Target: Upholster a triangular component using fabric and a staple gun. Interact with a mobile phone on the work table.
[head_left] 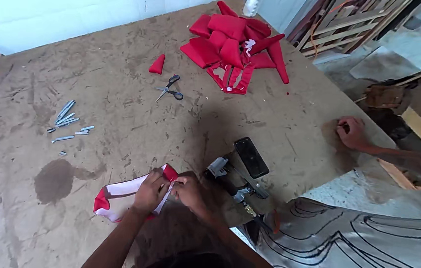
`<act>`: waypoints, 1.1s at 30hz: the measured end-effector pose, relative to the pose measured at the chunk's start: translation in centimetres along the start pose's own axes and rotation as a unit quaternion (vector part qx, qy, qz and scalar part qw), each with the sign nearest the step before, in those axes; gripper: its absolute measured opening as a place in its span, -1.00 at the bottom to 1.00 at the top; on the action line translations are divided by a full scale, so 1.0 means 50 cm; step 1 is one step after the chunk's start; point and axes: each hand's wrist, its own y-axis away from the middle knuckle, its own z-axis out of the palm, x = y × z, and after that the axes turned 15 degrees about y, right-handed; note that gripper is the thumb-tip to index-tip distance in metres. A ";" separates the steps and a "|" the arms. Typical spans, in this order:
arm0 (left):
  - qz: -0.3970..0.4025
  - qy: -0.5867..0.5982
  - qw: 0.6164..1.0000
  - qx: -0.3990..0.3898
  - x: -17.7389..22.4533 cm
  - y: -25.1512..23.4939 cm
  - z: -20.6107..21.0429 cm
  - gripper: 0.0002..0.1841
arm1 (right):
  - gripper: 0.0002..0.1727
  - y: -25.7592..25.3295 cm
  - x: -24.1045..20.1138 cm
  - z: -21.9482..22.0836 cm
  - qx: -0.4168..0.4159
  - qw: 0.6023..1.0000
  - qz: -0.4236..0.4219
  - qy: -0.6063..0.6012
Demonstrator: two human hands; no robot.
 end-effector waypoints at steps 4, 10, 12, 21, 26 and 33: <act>-0.010 -0.008 1.000 0.015 0.016 -0.002 -0.004 -0.53 | -0.73 -0.041 -0.050 -0.027 -0.036 0.989 -0.005 0.141; -0.085 -0.045 0.995 0.033 0.015 -0.019 -0.003 -0.54 | -0.72 -0.077 -0.094 -0.040 -0.065 0.970 0.016 0.234; -0.097 -0.047 0.994 0.024 0.010 -0.021 -0.003 -0.57 | -0.70 -0.087 -0.101 -0.038 -0.069 0.963 0.026 0.260; -0.122 0.002 0.992 0.033 -0.001 -0.030 -0.003 -0.53 | -0.60 0.062 -0.009 -0.176 0.180 0.961 -0.056 0.202; -0.136 0.004 0.990 0.029 -0.003 -0.023 -0.002 -0.53 | -0.24 0.132 0.115 -0.221 0.310 0.886 -0.016 0.344; -0.186 0.005 0.983 -0.006 0.010 -0.041 -0.025 -0.47 | -0.10 0.106 0.058 -0.218 0.283 0.888 0.033 0.360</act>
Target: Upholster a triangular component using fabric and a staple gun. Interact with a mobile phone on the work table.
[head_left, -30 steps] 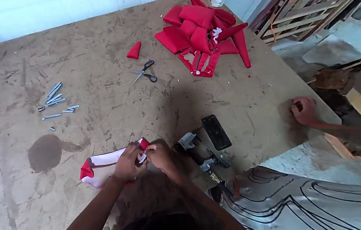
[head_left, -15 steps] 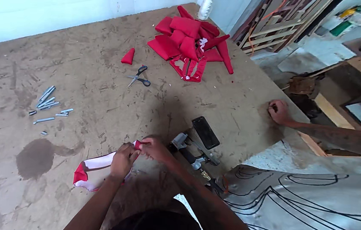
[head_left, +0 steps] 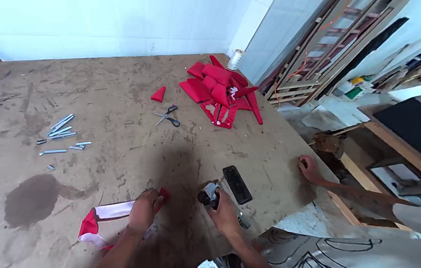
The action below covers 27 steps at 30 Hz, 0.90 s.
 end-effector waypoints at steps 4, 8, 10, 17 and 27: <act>-0.033 0.025 0.999 -0.017 0.011 0.011 -0.014 -0.47 | -0.53 0.050 -0.095 -0.083 -0.109 0.992 -0.064 -0.024; -0.004 0.003 1.000 -0.006 0.003 0.014 -0.015 -0.47 | -0.63 0.059 -0.176 -0.054 -0.182 0.973 -0.137 -0.038; 0.002 -0.020 1.000 -0.001 0.005 0.013 -0.020 -0.47 | -0.58 0.057 -0.215 -0.051 -0.181 0.973 -0.143 0.018; 0.011 -0.040 0.999 -0.003 0.005 0.026 -0.025 -0.44 | -0.58 0.059 -0.258 -0.054 -0.183 0.966 -0.152 0.105; 0.018 -0.044 0.999 0.010 -0.006 0.023 -0.017 -0.48 | -0.59 0.074 -0.304 -0.072 -0.210 0.955 -0.135 0.161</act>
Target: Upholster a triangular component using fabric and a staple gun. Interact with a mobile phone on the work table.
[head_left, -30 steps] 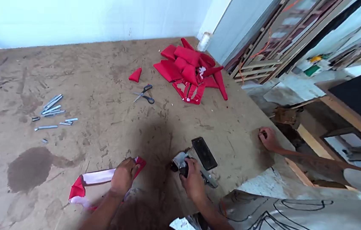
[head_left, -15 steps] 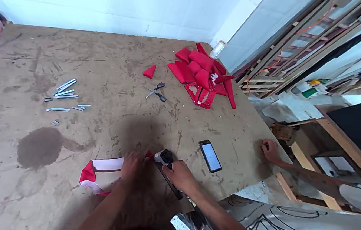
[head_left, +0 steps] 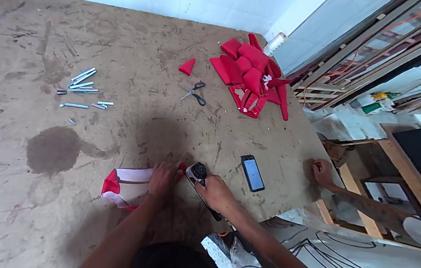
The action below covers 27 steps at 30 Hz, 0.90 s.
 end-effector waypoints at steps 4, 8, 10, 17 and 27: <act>-0.008 -0.001 1.000 -0.009 0.006 -0.009 -0.009 -0.48 | -0.60 0.002 -0.015 -0.015 -0.002 1.000 0.008 0.006; -0.005 -0.001 1.000 -0.006 0.007 -0.005 -0.007 -0.51 | -0.60 0.005 -0.012 -0.008 -0.004 1.000 0.001 -0.011; -0.010 0.003 1.000 -0.012 0.008 -0.008 -0.010 -0.53 | -0.59 0.011 -0.016 0.000 0.002 1.000 -0.008 -0.019; -0.027 0.036 0.999 -0.029 0.018 -0.006 -0.016 -0.62 | -0.59 0.030 -0.029 0.014 0.004 1.000 -0.020 -0.022; 0.010 0.165 0.985 0.056 -0.005 0.012 -0.020 -0.69 | -0.56 0.060 -0.054 0.007 -0.025 0.999 -0.027 -0.038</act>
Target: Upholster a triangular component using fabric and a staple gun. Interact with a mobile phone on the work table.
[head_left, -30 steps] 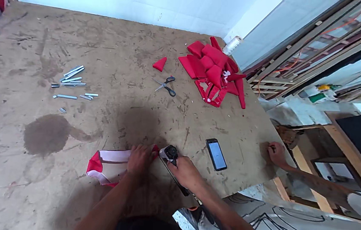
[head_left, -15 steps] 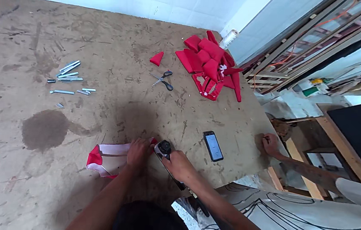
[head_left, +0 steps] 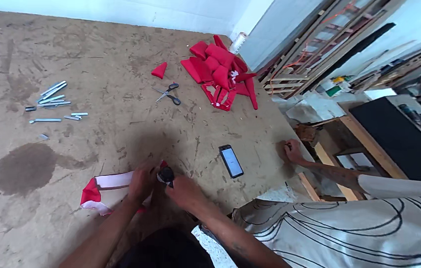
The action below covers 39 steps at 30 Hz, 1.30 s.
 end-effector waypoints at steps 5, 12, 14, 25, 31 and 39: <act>0.111 -0.147 0.982 -0.041 -0.014 0.086 -0.051 -0.48 | -0.56 0.004 0.011 -0.001 -0.011 1.000 -0.009 -0.005; 0.062 -0.314 0.937 -0.141 0.017 0.132 -0.061 -0.30 | -0.55 0.005 0.014 -0.003 -0.023 0.999 -0.020 -0.010; 0.100 -0.295 0.938 -0.153 0.002 0.125 -0.069 -0.51 | -0.56 0.005 0.017 -0.004 -0.025 0.999 -0.021 -0.008; 0.152 -0.062 0.964 -0.209 -0.083 0.069 -0.115 -0.58 | -0.56 -0.020 0.026 0.013 -0.016 1.000 -0.021 -0.009; 0.171 -0.016 0.972 -0.159 -0.094 0.071 -0.115 -0.57 | -0.60 -0.019 0.013 0.017 -0.018 0.999 -0.032 -0.015; 0.138 0.031 0.983 -0.115 -0.080 0.081 -0.121 -0.71 | -0.59 0.018 -0.047 0.037 -0.044 0.997 -0.060 -0.021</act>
